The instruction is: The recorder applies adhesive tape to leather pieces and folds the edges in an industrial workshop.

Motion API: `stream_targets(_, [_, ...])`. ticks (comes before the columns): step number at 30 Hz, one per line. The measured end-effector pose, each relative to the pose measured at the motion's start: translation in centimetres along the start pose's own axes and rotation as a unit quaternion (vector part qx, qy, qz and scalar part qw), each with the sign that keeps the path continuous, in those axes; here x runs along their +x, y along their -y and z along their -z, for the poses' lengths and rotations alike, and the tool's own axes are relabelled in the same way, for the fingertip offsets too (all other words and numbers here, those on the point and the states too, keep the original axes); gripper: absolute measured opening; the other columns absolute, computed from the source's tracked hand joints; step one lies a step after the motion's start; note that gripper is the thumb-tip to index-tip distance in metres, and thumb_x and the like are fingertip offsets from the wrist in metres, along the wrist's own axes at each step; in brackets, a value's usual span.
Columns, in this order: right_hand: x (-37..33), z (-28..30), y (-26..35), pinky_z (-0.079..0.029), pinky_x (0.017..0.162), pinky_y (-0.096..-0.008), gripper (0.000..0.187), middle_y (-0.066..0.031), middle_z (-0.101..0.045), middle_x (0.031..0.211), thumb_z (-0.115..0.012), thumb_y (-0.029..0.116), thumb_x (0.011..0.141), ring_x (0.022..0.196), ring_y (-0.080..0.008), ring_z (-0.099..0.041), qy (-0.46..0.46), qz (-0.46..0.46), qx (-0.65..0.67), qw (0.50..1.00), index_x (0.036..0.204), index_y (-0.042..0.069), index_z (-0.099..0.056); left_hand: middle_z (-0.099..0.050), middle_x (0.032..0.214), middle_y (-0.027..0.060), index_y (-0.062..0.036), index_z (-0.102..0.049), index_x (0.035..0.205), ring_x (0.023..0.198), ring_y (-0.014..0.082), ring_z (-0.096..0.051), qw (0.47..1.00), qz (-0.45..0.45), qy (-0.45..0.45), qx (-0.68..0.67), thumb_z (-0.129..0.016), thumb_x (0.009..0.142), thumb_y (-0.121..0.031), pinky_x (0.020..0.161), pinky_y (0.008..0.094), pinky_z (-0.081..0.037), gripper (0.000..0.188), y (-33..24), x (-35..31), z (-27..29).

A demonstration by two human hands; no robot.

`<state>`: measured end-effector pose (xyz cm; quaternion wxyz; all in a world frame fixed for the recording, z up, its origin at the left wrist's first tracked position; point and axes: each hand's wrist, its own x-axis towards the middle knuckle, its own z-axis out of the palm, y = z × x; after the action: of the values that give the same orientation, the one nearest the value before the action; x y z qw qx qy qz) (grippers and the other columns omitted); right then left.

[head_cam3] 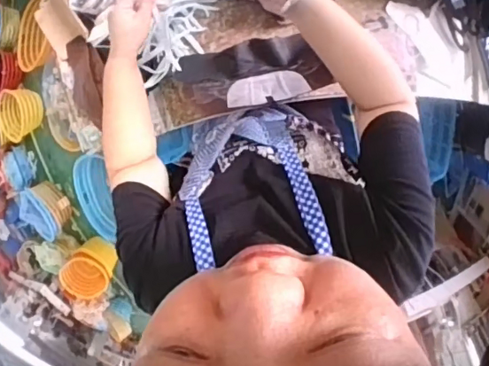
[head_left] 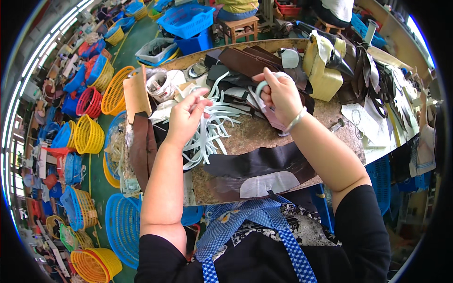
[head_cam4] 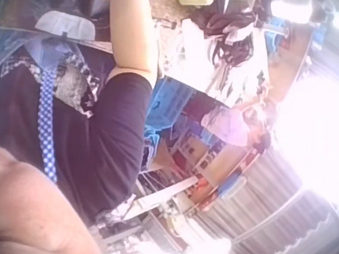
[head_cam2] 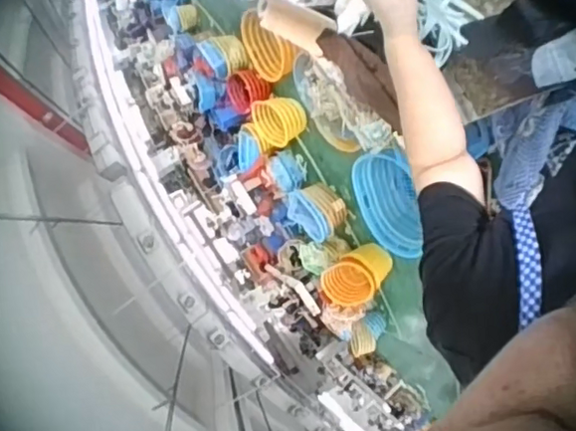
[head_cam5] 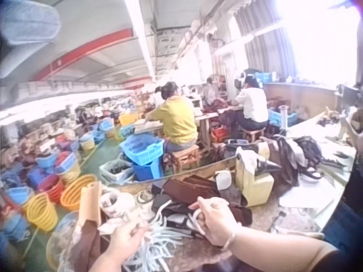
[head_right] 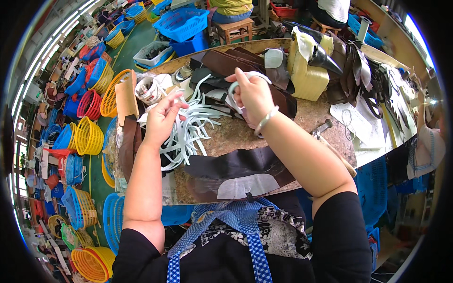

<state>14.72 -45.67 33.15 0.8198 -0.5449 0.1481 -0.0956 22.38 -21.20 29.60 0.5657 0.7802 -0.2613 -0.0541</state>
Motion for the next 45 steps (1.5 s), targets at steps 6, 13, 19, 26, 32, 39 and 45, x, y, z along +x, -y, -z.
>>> stream_targets(6, [-5.2,2.6,0.7,-0.045,0.054,-0.0198,0.012,-0.0017,-0.065,0.072,-0.069,0.014,0.094,0.059,-0.0057,-0.057,0.079,0.007,-0.198,0.977,0.096,0.003,-0.065,-0.048,0.141,0.0263,-0.0018,-0.043,0.143,0.123,0.0396,-0.054,0.913,-0.15,-0.128,0.358,-0.083,0.076,-0.041,0.104,0.046,-0.043,0.087,-3.1,-1.7,-1.8])
stream_targets(13, [-13.6,5.1,-1.7,-0.05,0.055,-0.0204,0.008,-0.004,-0.064,0.078,-0.065,0.007,0.095,0.063,-0.007,-0.061,0.183,-0.033,-0.234,0.954,0.098,0.0,-0.062,-0.057,0.082,-0.0028,-0.0029,-0.052,0.113,0.069,0.0016,-0.051,0.933,0.199,0.152,-0.259,-0.064,0.096,-0.007,0.062,0.0199,-0.043,0.021,-7.2,-12.7,-7.8])
stream_targets(19, [-18.5,9.0,-4.4,-0.055,0.063,-0.0227,0.021,-0.0102,-0.071,0.084,-0.066,0.0,0.092,0.069,-0.0125,-0.068,0.137,-0.302,0.115,0.936,0.112,-0.005,-0.065,-0.064,0.086,0.0094,-0.0018,-0.065,0.094,0.068,0.0179,-0.063,0.99,0.025,0.138,-0.021,-0.076,0.084,-0.004,0.061,0.0289,-0.051,0.015,-6.6,-17.1,-8.1])
stream_targets(26, [-14.8,7.0,-4.5,-0.051,0.063,-0.0323,0.011,-0.0088,-0.066,0.078,-0.077,0.0,0.077,0.071,-0.0212,-0.066,0.044,0.221,-0.42,0.879,0.087,0.004,-0.076,-0.067,0.078,0.0042,0.0006,-0.068,0.095,0.069,0.0096,-0.063,0.991,0.098,0.077,0.047,-0.07,0.088,-0.002,0.063,0.0238,-0.049,0.008,-6.8,-13.5,-8.9])
stream_targets(32, [-15.1,8.3,-7.8,-0.054,0.062,-0.0378,0.017,-0.0132,-0.068,0.08,-0.075,0.011,0.079,0.07,-0.0317,-0.068,0.104,0.134,-0.506,0.846,0.091,0.004,-0.065,-0.066,0.072,0.0103,-0.0039,-0.065,0.088,0.06,0.0194,-0.065,0.979,0.069,0.079,0.173,-0.074,0.085,-0.011,0.057,0.031,-0.049,0.011,-2.9,-15.1,-10.6])
stream_targets(39, [-15.1,7.3,-8.1,-0.052,0.061,-0.038,0.018,-0.0119,-0.066,0.089,-0.071,0.01,0.079,0.071,-0.0302,-0.065,0.116,0.171,-0.588,0.782,0.094,0.006,-0.062,-0.064,0.068,0.0104,-0.0042,-0.062,0.085,0.059,0.0219,-0.064,0.973,0.068,0.082,0.202,-0.074,0.085,-0.012,0.055,0.0333,-0.049,0.014,-2.2,-14.4,-10.9])
stream_targets(45, [-14.6,7.0,-8.1,-0.048,0.083,-0.036,0.028,-0.0089,-0.062,0.103,-0.06,0.018,0.073,0.097,-0.0231,-0.059,0.303,0.381,-0.6,0.635,0.096,0.003,-0.06,-0.059,0.061,0.0073,-0.0056,-0.06,0.083,0.053,0.0168,-0.06,0.954,0.118,0.08,0.264,-0.079,0.082,-0.015,0.052,0.0314,-0.047,0.021,-2.6,-14.8,-10.2])
